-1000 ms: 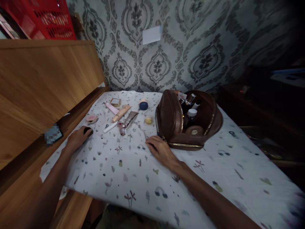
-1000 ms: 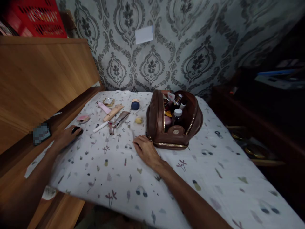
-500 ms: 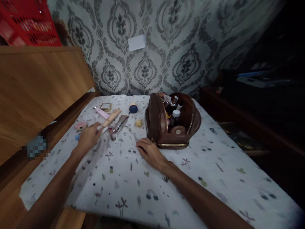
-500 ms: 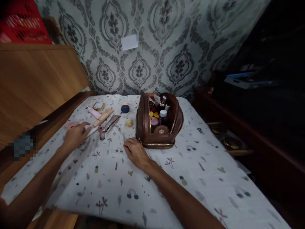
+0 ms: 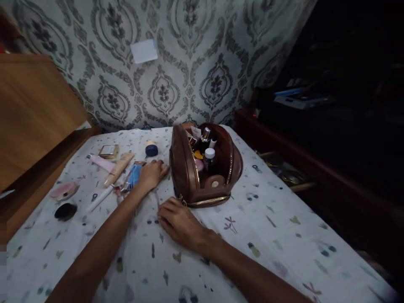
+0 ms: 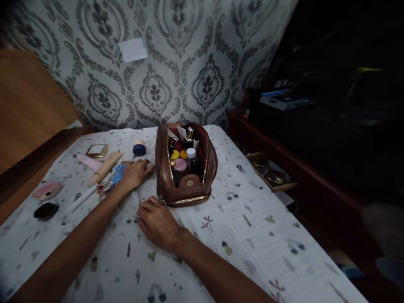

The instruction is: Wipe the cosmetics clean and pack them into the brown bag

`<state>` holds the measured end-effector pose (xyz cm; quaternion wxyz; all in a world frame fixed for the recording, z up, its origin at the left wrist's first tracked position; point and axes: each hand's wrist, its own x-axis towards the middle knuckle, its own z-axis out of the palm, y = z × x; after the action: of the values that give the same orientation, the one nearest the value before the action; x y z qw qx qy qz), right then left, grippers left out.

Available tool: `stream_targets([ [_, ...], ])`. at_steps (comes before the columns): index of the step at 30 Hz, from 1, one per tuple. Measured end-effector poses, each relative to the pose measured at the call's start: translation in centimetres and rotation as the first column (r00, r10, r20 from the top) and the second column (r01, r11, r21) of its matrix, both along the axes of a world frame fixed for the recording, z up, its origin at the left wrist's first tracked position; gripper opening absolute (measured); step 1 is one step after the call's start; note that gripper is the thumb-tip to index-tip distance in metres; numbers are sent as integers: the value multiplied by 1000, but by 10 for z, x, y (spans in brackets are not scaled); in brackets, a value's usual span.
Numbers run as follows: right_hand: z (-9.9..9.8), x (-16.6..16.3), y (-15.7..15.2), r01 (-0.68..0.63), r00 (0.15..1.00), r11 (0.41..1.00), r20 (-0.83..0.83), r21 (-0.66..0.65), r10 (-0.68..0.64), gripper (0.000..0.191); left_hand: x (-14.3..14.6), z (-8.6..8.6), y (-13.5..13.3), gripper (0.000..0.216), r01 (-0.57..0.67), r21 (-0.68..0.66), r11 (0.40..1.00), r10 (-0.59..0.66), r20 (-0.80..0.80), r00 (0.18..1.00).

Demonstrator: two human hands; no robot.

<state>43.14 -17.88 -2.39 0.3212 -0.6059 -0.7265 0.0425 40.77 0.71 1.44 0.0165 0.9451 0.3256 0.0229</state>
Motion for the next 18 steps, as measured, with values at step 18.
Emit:
stream_targets([
  [18,-18,-12,-31,-10,975,999,-221,48,20,7,6,-16,5,37,-21,28,999,20,39,999],
])
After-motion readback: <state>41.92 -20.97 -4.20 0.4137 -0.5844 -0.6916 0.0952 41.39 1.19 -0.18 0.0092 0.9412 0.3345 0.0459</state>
